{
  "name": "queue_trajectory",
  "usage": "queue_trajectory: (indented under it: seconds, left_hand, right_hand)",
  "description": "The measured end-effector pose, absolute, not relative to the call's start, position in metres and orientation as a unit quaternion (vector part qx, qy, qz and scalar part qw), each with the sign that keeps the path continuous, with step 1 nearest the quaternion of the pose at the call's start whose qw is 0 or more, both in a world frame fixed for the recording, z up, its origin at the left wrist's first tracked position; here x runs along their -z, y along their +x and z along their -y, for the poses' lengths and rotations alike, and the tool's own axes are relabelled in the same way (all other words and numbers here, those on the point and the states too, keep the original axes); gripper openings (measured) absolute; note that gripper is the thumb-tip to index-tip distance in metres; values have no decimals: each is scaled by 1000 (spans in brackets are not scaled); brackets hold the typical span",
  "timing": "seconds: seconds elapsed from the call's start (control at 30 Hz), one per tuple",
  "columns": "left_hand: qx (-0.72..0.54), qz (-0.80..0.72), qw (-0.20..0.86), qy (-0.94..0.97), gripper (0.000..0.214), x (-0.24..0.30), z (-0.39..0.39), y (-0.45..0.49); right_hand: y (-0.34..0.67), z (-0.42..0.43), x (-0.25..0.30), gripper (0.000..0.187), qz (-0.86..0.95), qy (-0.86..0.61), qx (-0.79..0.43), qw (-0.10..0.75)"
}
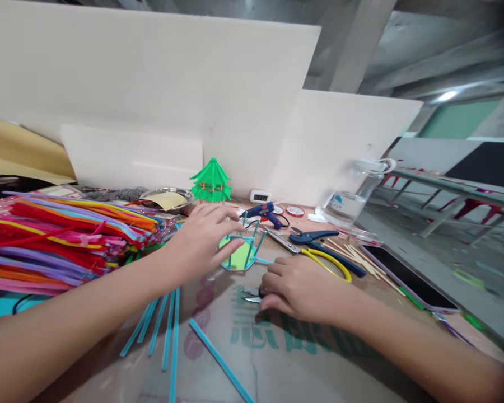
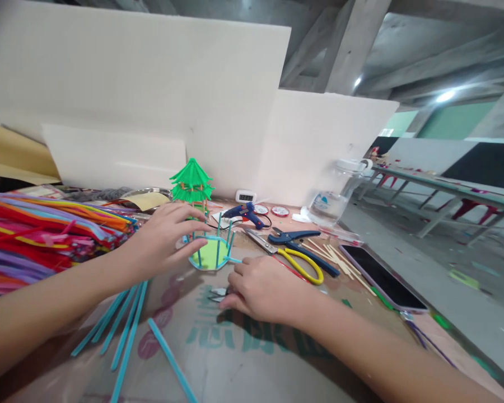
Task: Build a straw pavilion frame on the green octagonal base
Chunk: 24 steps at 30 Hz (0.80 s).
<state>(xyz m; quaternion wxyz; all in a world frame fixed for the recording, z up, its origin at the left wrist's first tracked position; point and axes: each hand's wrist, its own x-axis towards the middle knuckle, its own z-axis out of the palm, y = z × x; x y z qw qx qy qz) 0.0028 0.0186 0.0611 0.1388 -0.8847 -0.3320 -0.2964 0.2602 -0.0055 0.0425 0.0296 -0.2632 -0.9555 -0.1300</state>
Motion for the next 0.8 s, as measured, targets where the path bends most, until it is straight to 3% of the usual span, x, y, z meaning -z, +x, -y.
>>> queue_trajectory:
  seconds: [0.17,0.3,0.4,0.57,0.8]
  left_hand:
    - [293,350,163,-875,32,-57,-20,4]
    - [290,378,151,-866,36,-57,-21,2]
    - [281,399,143,-861,48,-57,-21,1]
    - [266,407,115,-866,51,-55,-21,3]
    - [282,380,83,-877,49,-48,-29,2]
  right_hand:
    - [263,-4,-40,45,932,-293,149,154]
    - [266,-19,-34,37,864,-453,11,222]
    - [264,-28,-25,26,834,-474,-91,267]
    - [255,-31,-12,32,846,-429,-129,288]
    - [250,-28,-7,21,846,-395,-174,311]
